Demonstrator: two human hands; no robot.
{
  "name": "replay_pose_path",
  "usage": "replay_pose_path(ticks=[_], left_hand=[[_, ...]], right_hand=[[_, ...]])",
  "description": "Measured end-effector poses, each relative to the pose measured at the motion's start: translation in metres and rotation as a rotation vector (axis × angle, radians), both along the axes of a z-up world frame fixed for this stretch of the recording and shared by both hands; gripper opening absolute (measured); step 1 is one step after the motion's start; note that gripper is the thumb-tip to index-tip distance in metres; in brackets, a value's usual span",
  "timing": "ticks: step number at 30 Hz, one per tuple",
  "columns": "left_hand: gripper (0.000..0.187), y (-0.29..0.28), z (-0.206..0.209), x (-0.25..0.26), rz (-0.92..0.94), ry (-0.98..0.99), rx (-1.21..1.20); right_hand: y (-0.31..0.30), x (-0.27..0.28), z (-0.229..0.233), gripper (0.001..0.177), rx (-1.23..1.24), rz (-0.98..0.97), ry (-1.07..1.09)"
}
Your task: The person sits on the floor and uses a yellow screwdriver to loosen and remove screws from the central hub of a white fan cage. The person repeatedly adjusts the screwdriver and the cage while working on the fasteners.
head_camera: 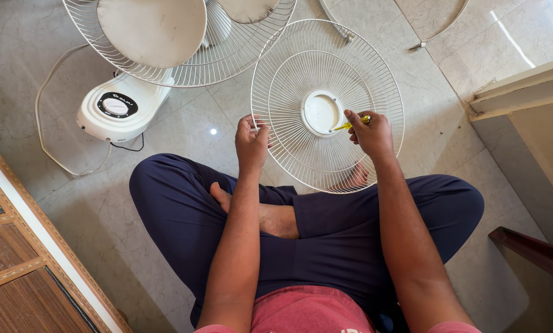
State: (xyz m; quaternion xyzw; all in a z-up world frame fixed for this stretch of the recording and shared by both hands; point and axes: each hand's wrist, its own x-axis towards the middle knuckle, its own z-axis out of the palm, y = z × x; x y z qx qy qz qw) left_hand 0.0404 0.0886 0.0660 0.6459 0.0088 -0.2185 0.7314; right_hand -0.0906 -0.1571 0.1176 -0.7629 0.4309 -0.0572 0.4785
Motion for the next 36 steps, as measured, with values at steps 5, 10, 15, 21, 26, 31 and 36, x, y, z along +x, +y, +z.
replay_pose_path(ticks=[5,10,15,21,26,31,36], left_hand=[[0.038,0.001,-0.001,0.0,-0.002,-0.001,0.008],[0.037,0.0,-0.001,0.0,-0.007,-0.014,0.027],[0.038,0.001,-0.004,-0.001,-0.013,-0.02,-0.008],[0.038,0.001,-0.005,-0.001,-0.013,-0.02,-0.004],[0.037,0.001,-0.005,-0.001,-0.014,-0.017,0.007],[0.034,0.001,-0.004,-0.001,-0.005,-0.023,0.028],[0.032,0.001,-0.004,-0.002,0.0,-0.031,0.044]], right_hand=[[0.002,0.001,0.002,0.047,-0.016,-0.001,0.024],[0.003,0.002,0.003,0.036,-0.053,0.042,0.046],[0.003,0.002,0.008,0.031,-0.077,0.095,0.131],[0.004,0.003,0.013,0.03,-0.08,0.095,0.158],[-0.003,-0.002,0.011,0.027,-0.103,0.19,0.183],[-0.013,-0.009,0.004,0.021,-0.204,0.371,0.095],[-0.005,-0.005,0.015,0.036,-0.476,0.458,0.137]])
